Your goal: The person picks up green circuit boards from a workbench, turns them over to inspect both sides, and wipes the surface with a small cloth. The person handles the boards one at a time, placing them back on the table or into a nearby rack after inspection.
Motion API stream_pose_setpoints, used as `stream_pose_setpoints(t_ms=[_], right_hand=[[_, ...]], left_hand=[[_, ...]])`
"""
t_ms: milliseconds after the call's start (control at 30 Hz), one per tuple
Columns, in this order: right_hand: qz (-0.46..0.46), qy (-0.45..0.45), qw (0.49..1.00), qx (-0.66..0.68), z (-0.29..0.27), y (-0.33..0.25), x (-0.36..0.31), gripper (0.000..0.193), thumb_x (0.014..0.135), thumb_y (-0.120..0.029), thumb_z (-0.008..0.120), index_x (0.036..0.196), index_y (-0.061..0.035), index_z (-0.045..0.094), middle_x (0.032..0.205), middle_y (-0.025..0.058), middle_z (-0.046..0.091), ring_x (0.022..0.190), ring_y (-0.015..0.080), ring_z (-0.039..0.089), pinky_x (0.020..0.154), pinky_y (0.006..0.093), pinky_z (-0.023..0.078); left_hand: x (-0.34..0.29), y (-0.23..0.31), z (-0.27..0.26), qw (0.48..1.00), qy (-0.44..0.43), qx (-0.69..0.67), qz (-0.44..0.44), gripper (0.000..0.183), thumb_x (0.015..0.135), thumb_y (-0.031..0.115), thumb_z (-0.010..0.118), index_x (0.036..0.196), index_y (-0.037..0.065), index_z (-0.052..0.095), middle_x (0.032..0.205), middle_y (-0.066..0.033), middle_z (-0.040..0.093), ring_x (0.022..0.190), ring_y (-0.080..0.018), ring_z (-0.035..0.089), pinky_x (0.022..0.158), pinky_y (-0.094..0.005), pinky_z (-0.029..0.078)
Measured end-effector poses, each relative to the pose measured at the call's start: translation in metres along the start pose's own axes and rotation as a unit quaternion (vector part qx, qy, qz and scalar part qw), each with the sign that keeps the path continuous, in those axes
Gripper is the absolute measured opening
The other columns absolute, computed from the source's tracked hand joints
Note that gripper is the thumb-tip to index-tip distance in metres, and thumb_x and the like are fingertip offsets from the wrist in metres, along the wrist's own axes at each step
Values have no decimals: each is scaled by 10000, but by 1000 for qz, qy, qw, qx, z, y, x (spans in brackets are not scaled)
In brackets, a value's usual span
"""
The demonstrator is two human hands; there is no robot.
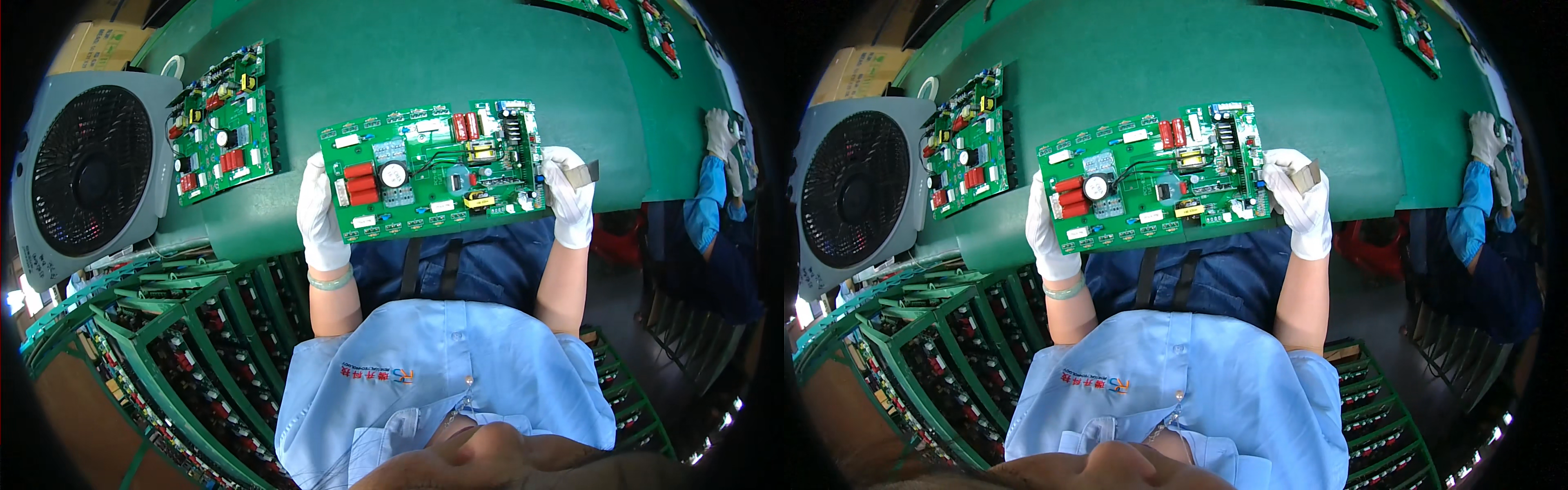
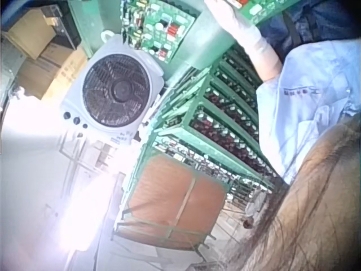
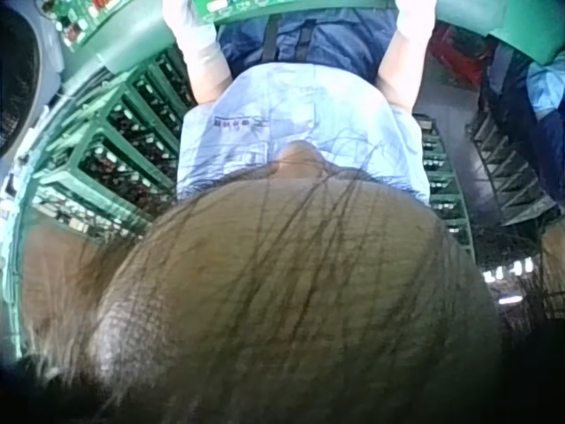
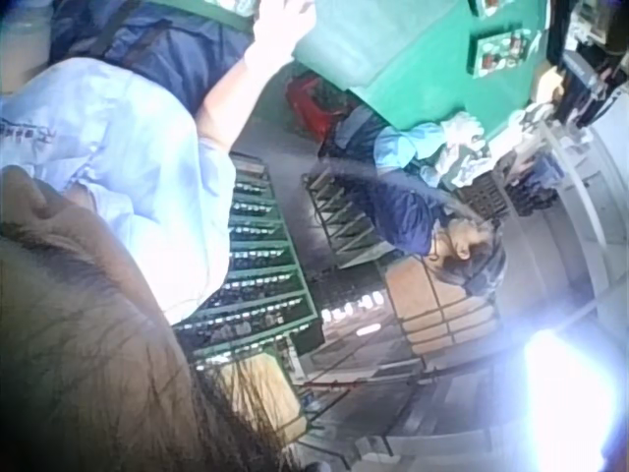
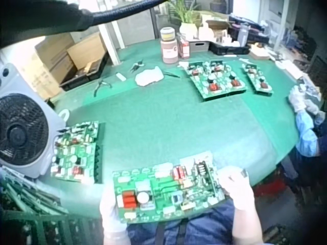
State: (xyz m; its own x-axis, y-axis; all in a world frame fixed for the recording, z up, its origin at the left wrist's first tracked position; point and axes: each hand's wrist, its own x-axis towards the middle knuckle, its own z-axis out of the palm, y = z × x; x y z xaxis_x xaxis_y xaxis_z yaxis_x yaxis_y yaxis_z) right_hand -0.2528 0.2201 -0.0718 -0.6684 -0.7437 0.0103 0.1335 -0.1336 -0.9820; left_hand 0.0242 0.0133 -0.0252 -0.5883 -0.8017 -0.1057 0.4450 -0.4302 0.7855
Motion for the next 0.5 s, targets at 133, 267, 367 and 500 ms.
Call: stream_pose_setpoints(t_ms=[133,267,367,500], right_hand=[[-29,2,1000,-9,5,-1,2,246,895,-62,634,1120,39,629,875,35,649,634,41,515,531,186,373],[19,-12,1000,-9,-3,-1,0,241,905,-47,610,1125,49,624,888,41,648,743,68,568,611,192,427],[14,-16,1000,-17,-4,-1,1,232,913,-41,594,1124,50,623,888,42,650,746,67,568,611,187,427],[-44,6,999,5,4,6,2,223,925,-47,585,1123,45,627,883,32,649,628,34,509,525,177,368]], left_hand=[[0,-3,-2,1000,17,4,3,429,1060,314,426,1375,25,466,1181,-103,625,936,-139,635,766,-263,555],[1,-3,-5,1000,-4,-7,4,425,1061,311,426,1377,29,465,1165,-96,627,921,-131,634,747,-254,552],[0,-4,-4,1000,-12,-3,6,434,1054,314,442,1381,29,459,1171,-98,624,927,-136,635,755,-259,552],[0,-6,-5,1000,-2,24,15,468,1036,326,476,1388,20,441,1221,-113,610,1001,-168,641,814,-292,555]])
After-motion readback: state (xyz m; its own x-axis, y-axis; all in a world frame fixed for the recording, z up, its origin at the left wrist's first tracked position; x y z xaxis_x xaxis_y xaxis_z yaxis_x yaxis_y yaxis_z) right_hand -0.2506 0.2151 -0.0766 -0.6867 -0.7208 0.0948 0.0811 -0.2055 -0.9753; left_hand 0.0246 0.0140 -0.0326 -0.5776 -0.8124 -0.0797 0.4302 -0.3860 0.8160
